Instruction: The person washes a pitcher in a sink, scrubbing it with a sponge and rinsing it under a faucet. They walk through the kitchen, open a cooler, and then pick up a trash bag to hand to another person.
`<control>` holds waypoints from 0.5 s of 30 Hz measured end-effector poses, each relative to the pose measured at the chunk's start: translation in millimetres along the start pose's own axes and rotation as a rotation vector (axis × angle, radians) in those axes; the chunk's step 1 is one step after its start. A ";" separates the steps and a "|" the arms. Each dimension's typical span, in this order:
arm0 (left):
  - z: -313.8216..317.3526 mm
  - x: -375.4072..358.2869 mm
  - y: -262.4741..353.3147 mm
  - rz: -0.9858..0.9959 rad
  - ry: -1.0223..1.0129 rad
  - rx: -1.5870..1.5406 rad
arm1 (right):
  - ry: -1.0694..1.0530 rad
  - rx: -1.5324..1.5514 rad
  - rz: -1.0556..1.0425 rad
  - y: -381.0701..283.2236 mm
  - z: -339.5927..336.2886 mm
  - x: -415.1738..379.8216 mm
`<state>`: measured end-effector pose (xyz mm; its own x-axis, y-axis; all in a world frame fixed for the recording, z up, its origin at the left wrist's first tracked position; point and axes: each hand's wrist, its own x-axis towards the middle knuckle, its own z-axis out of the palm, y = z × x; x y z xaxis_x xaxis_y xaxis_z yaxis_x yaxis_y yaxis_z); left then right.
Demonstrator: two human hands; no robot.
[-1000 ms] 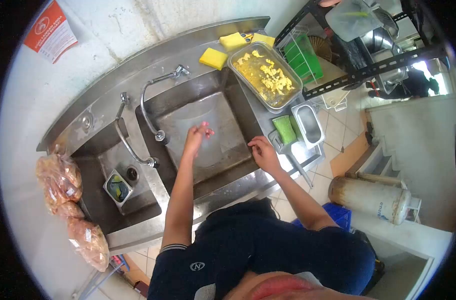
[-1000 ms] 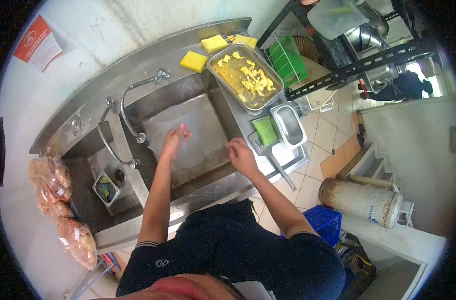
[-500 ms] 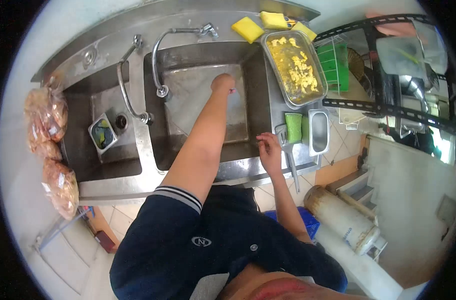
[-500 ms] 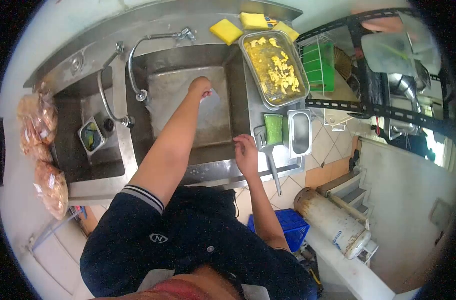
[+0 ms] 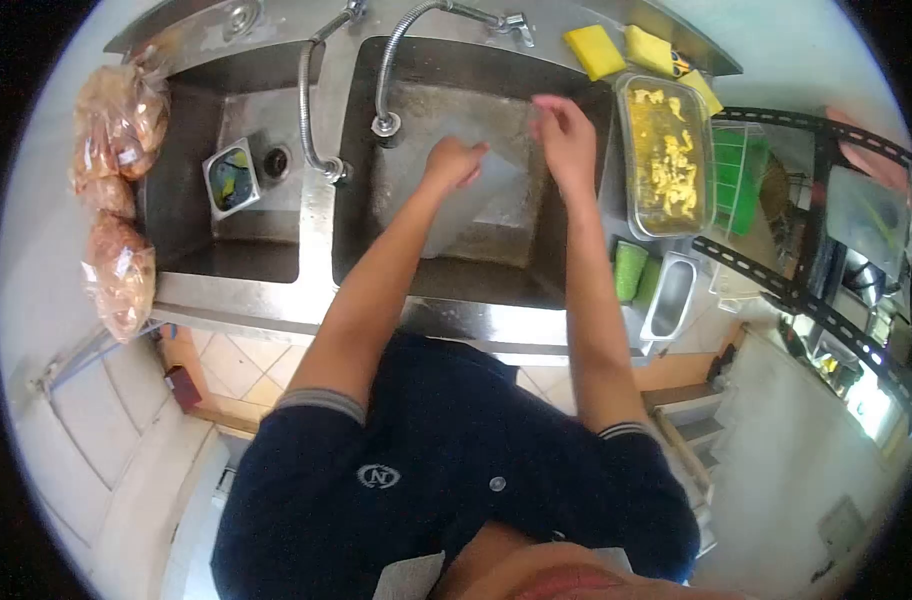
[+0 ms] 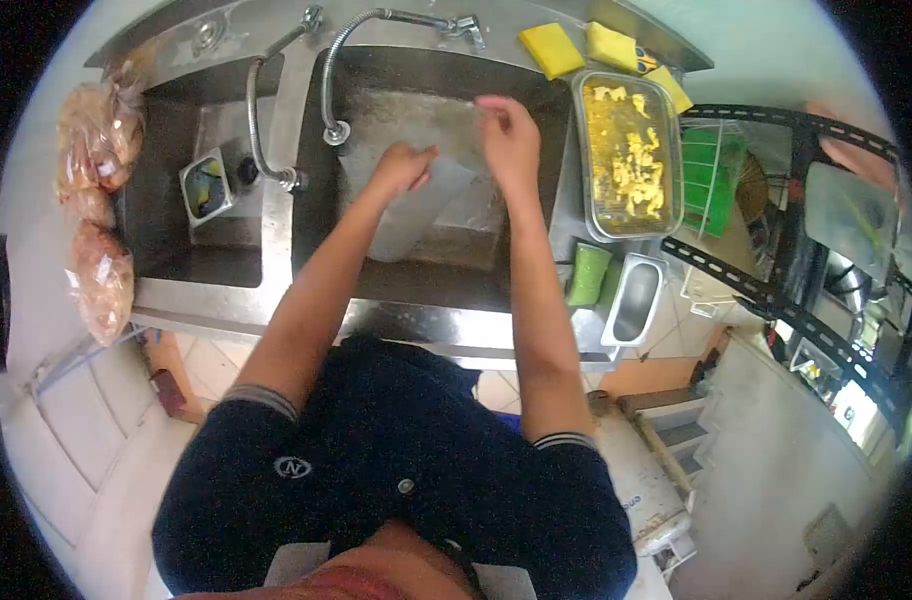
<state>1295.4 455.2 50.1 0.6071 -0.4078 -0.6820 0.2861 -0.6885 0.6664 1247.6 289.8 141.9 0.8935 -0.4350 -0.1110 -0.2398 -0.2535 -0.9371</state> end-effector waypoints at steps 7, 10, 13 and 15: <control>-5.7 -90.6 -82.3 -0.187 0.366 -0.802 | -0.924 0.717 0.417 34.6 154.4 63.2; -14.6 -96.3 -94.5 -0.221 0.418 -1.032 | -1.177 0.801 0.754 17.9 179.7 43.7; -18.5 -108.5 -91.3 -0.304 0.308 -1.022 | -1.123 0.926 0.866 28.0 179.7 36.0; -23.6 -121.7 -74.6 -0.376 0.271 -0.933 | -0.973 0.505 0.790 37.1 170.6 30.9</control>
<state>1217.6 570.4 90.4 0.4731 -0.0350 -0.8803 0.8808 0.0407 0.4717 1331.1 414.4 47.2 0.5373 0.5215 -0.6628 -0.8341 0.2125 -0.5090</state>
